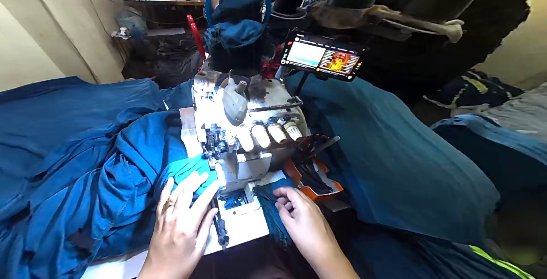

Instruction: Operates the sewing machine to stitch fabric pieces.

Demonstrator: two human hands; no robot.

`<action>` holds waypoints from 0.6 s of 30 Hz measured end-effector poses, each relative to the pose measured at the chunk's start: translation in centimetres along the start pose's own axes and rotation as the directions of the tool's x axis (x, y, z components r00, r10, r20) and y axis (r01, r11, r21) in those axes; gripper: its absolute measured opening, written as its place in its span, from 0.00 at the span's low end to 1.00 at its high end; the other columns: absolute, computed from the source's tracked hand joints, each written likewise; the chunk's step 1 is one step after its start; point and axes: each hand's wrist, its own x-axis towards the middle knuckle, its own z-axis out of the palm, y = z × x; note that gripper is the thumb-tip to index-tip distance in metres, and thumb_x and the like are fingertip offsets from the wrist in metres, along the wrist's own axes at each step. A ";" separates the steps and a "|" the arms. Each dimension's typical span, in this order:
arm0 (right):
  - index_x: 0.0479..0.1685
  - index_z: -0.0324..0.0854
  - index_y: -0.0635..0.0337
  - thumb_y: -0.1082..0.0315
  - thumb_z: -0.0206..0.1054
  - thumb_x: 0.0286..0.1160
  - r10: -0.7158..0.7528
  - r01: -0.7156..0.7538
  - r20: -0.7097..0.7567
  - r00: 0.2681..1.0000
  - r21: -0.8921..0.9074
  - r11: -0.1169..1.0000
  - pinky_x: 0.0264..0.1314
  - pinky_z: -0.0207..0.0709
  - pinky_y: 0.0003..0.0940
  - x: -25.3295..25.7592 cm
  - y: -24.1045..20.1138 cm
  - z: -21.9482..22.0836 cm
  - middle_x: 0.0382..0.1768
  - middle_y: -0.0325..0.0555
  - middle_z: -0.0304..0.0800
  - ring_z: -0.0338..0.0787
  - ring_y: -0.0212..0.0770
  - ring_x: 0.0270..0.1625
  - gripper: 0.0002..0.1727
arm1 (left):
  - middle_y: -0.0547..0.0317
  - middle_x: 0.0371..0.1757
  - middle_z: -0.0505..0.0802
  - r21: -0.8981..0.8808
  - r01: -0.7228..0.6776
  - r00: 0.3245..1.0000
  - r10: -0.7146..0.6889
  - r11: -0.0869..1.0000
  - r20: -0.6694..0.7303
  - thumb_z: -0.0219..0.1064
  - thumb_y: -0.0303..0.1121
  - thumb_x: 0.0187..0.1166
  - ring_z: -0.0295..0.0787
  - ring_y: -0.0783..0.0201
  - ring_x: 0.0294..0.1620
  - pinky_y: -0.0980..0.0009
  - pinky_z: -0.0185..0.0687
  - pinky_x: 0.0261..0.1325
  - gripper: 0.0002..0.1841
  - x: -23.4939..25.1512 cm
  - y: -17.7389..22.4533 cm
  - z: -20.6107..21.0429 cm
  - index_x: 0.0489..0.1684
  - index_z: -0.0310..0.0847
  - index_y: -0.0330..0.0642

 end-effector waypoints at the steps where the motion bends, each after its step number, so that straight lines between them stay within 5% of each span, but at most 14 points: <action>1: 0.51 0.91 0.61 0.74 0.67 0.71 -0.003 0.003 -0.005 1.000 -0.004 1.000 0.50 0.88 0.42 0.0 0.0 0.0 0.42 0.49 0.93 0.93 0.45 0.44 0.12 | 0.54 0.71 0.89 -0.025 0.005 1.000 -0.005 1.000 0.005 0.60 0.50 0.84 0.78 0.53 0.80 0.40 0.53 0.87 0.18 -0.2 0.3 -0.4 0.67 0.86 0.65; 7: 0.47 0.88 0.63 0.73 0.63 0.74 -0.071 0.072 -0.086 0.994 0.003 0.997 0.48 0.88 0.43 -0.2 0.0 -0.5 0.42 0.50 0.93 0.94 0.46 0.43 0.10 | 0.41 0.70 0.87 -0.250 0.100 0.994 -0.086 0.963 0.065 0.69 0.43 0.82 0.67 0.48 0.87 0.42 0.45 0.91 0.14 -2.1 2.6 -3.6 0.62 0.88 0.58; 13: 0.51 0.89 0.61 0.72 0.75 0.67 0.040 -0.036 -0.032 0.999 0.128 0.991 0.46 0.87 0.33 0.1 0.0 -0.7 0.41 0.47 0.94 0.93 0.37 0.40 0.13 | 0.36 0.69 0.86 -0.406 0.162 0.985 -0.126 0.899 0.114 0.68 0.41 0.83 0.67 0.48 0.87 0.45 0.47 0.91 0.13 -3.6 3.5 -5.0 0.61 0.87 0.54; 16: 0.43 0.93 0.60 0.67 0.74 0.68 -0.072 0.084 -0.140 0.987 0.076 0.994 0.47 0.87 0.36 0.0 0.5 -0.7 0.38 0.47 0.93 0.92 0.40 0.40 0.09 | 0.37 0.70 0.85 -0.510 0.203 0.978 -0.154 0.836 0.138 0.69 0.38 0.83 0.67 0.51 0.86 0.50 0.50 0.91 0.12 -3.8 4.0 -5.2 0.59 0.88 0.49; 18: 0.41 0.94 0.59 0.65 0.67 0.75 -0.161 0.172 -0.249 0.955 0.025 0.985 0.50 0.87 0.38 0.1 0.5 -1.4 0.39 0.47 0.94 0.94 0.41 0.44 0.11 | 0.39 0.67 0.87 -0.626 0.233 0.972 -0.162 0.744 0.170 0.68 0.35 0.83 0.73 0.57 0.81 0.60 0.60 0.87 0.11 -3.5 4.2 -5.2 0.55 0.89 0.41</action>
